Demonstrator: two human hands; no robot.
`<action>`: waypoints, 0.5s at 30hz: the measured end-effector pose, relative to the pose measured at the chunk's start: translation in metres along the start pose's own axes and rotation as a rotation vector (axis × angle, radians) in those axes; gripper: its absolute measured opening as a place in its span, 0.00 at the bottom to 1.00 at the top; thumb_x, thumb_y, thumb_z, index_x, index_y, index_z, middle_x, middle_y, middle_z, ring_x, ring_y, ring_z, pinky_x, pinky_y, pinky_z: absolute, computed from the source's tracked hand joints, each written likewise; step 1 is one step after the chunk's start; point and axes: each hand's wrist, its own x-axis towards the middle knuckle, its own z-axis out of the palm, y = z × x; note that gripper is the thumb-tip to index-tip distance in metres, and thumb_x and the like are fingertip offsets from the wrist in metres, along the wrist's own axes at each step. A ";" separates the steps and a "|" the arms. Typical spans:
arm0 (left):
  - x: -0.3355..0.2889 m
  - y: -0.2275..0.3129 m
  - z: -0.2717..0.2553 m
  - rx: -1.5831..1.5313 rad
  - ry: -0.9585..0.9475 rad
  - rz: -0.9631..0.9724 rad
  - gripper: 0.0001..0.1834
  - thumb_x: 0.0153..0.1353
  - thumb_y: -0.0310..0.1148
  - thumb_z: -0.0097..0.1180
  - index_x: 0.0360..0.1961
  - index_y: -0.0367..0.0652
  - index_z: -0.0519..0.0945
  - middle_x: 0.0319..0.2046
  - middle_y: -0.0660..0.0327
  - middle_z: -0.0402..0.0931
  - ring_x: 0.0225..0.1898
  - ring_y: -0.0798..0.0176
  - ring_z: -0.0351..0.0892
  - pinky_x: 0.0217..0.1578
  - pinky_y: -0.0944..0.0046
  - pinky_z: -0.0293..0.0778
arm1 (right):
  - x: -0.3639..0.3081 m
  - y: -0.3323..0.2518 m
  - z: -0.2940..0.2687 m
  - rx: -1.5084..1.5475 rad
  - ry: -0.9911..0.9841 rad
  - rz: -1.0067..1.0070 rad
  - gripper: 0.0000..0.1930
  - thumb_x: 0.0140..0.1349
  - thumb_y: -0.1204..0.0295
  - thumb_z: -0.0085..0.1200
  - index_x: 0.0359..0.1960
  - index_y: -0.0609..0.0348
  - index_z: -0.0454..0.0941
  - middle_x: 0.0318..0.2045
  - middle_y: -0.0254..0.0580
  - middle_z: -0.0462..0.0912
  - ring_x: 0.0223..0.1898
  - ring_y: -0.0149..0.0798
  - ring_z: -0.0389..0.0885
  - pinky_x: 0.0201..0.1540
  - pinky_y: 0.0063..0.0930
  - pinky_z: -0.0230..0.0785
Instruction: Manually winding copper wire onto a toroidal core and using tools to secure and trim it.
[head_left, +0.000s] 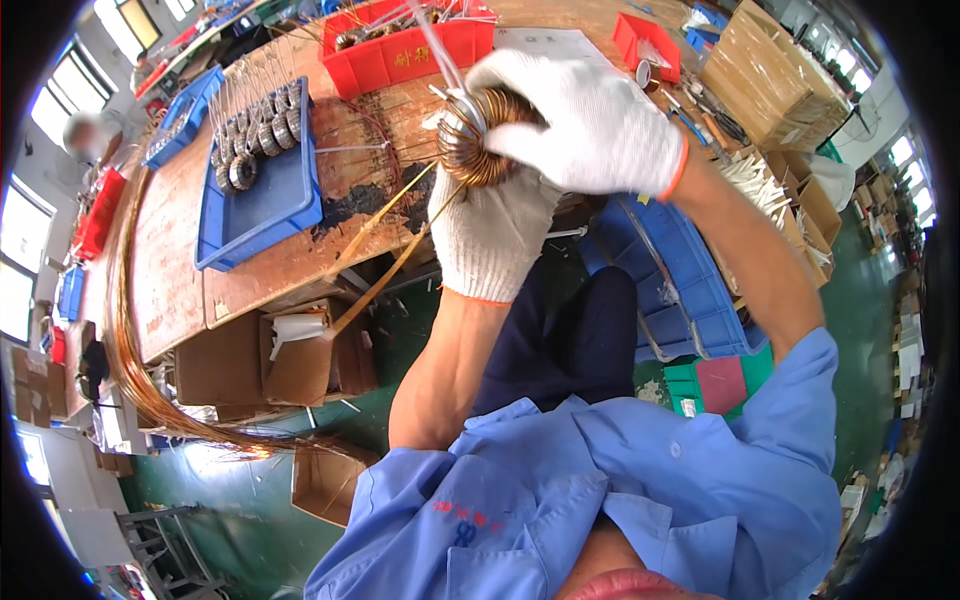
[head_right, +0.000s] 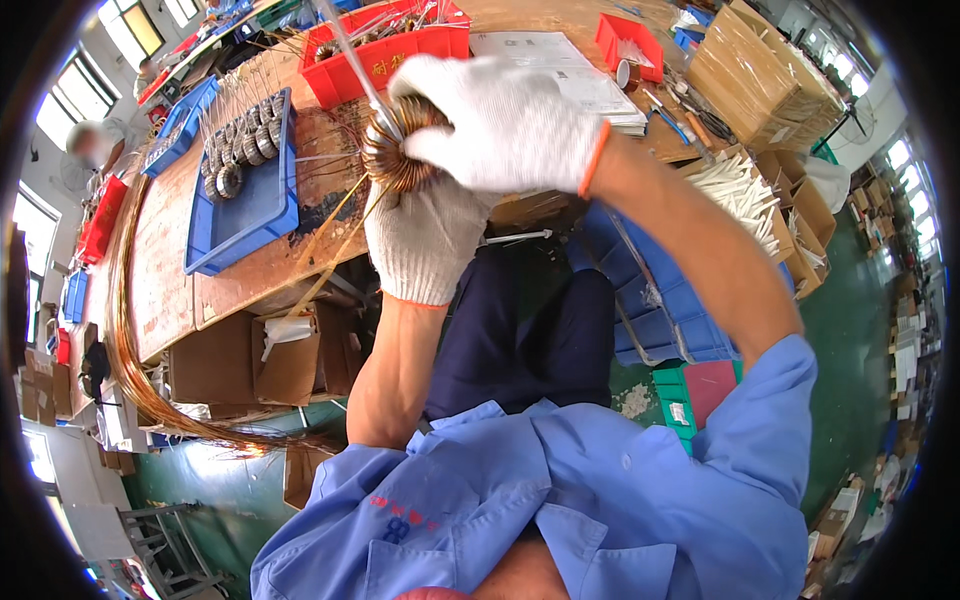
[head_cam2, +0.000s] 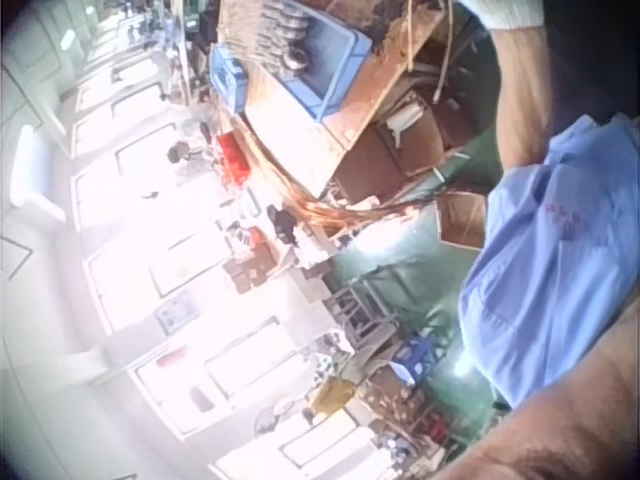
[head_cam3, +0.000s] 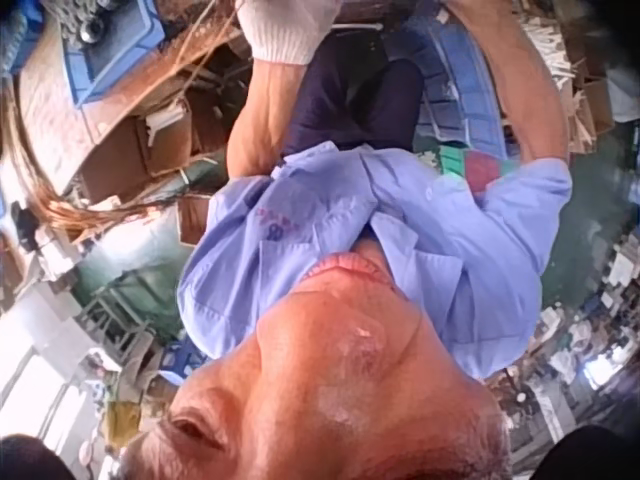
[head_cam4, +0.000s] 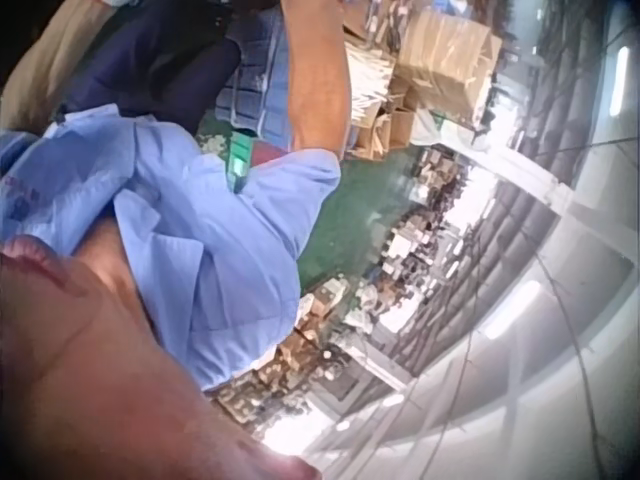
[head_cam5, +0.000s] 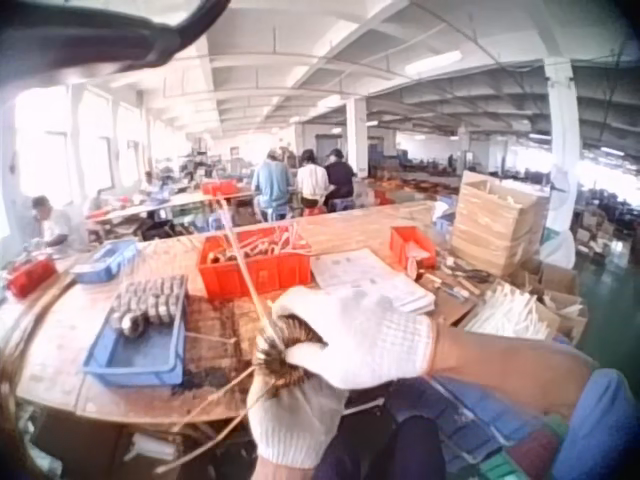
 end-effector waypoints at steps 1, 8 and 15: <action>0.000 0.003 -0.001 0.022 -0.052 0.000 0.25 0.81 0.44 0.39 0.68 0.40 0.73 0.68 0.50 0.73 0.70 0.50 0.71 0.72 0.41 0.63 | 0.012 0.004 -0.012 -0.016 -0.045 -0.061 0.21 0.63 0.62 0.58 0.56 0.56 0.78 0.45 0.55 0.86 0.49 0.56 0.87 0.52 0.48 0.78; -0.018 0.043 -0.027 -0.102 -0.258 -0.069 0.28 0.78 0.44 0.46 0.74 0.44 0.68 0.73 0.43 0.66 0.71 0.39 0.70 0.69 0.31 0.64 | 0.090 0.013 -0.065 0.191 -0.134 -0.375 0.25 0.65 0.69 0.59 0.62 0.66 0.77 0.54 0.58 0.84 0.57 0.50 0.82 0.63 0.39 0.73; -0.029 0.089 -0.037 0.301 -0.179 0.090 0.32 0.70 0.43 0.55 0.72 0.43 0.72 0.72 0.41 0.67 0.71 0.38 0.70 0.69 0.27 0.65 | 0.110 -0.024 -0.097 0.118 -0.329 -0.303 0.25 0.61 0.62 0.63 0.55 0.69 0.83 0.47 0.55 0.87 0.49 0.48 0.85 0.55 0.37 0.76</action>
